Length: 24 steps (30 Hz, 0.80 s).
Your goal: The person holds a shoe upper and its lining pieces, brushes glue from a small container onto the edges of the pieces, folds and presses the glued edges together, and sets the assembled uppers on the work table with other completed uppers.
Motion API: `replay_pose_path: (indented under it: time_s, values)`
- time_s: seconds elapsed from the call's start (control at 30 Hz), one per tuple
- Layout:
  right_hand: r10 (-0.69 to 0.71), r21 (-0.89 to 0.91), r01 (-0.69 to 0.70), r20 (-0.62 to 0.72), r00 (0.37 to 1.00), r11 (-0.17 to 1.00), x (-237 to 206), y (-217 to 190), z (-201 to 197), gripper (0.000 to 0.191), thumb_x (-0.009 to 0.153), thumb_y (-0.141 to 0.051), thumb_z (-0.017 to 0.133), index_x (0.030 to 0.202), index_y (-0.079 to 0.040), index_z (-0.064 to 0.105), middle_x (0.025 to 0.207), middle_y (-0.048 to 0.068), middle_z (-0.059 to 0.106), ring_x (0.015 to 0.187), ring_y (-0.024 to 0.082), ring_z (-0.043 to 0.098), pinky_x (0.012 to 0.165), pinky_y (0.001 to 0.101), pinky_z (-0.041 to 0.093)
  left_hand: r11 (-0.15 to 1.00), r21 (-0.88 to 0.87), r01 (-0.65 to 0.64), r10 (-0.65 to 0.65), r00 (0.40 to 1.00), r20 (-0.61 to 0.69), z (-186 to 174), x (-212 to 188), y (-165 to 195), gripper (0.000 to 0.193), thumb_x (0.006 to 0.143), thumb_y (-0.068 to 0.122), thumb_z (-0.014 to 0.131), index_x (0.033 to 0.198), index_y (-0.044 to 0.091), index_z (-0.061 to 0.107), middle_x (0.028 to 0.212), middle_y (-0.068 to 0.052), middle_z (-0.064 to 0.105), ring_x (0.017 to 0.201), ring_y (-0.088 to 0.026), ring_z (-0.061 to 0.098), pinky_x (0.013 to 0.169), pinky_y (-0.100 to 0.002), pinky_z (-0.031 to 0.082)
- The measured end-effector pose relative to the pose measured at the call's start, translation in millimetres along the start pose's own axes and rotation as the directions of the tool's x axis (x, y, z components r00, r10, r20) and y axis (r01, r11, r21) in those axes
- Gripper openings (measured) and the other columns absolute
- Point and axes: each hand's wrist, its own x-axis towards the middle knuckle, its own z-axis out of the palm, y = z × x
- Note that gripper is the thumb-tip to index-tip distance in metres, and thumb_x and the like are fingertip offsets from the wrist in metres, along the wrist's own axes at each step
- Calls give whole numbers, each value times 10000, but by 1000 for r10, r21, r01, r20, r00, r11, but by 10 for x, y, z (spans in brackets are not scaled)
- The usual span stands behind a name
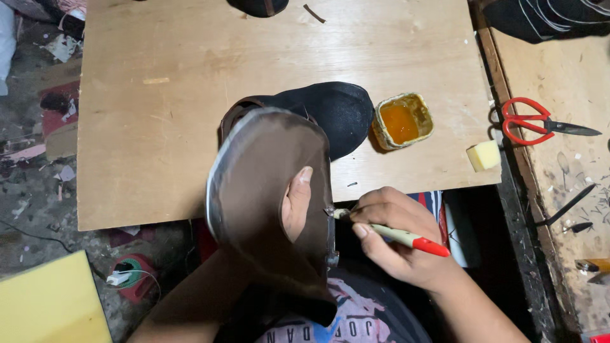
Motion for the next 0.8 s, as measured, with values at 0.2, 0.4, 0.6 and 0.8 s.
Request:
replay_pose_path:
  time_s: [0.2,0.4,0.6,0.8]
  values:
    - [-179,-118,173,-35,983,978,-4,34,48,139,860,-11,730,981,1,664,997,128,681,920,259,695,797,331,566,985,-6,-173,173,984,-41,23,4,32,177,1050,150,577,1129,35,687,1014,-104,718,927,-224,695,843,-336,537]
    - [17,90,-14,-40,999,996,-58,-15,48,136,848,-12,732,968,-4,667,991,119,700,842,215,710,754,311,571,966,-42,-254,253,967,-38,76,16,2,196,1048,126,565,1192,27,655,1102,-110,697,1006,-217,686,894,-326,539]
    - [-232,-219,201,-122,965,955,36,42,62,184,869,-21,726,1033,24,657,1018,157,666,906,280,676,791,340,555,953,-47,-299,298,954,-19,-3,58,16,235,1047,102,554,1255,19,624,1190,-116,677,1084,-211,676,944,-316,541]
    - [-189,-110,178,-95,977,978,46,-48,104,164,872,-10,745,1003,-12,647,996,118,692,876,222,709,755,301,578,942,-59,-330,329,944,-19,-23,94,28,286,1045,79,542,1318,11,592,1278,-123,656,1163,-204,667,995,-306,542]
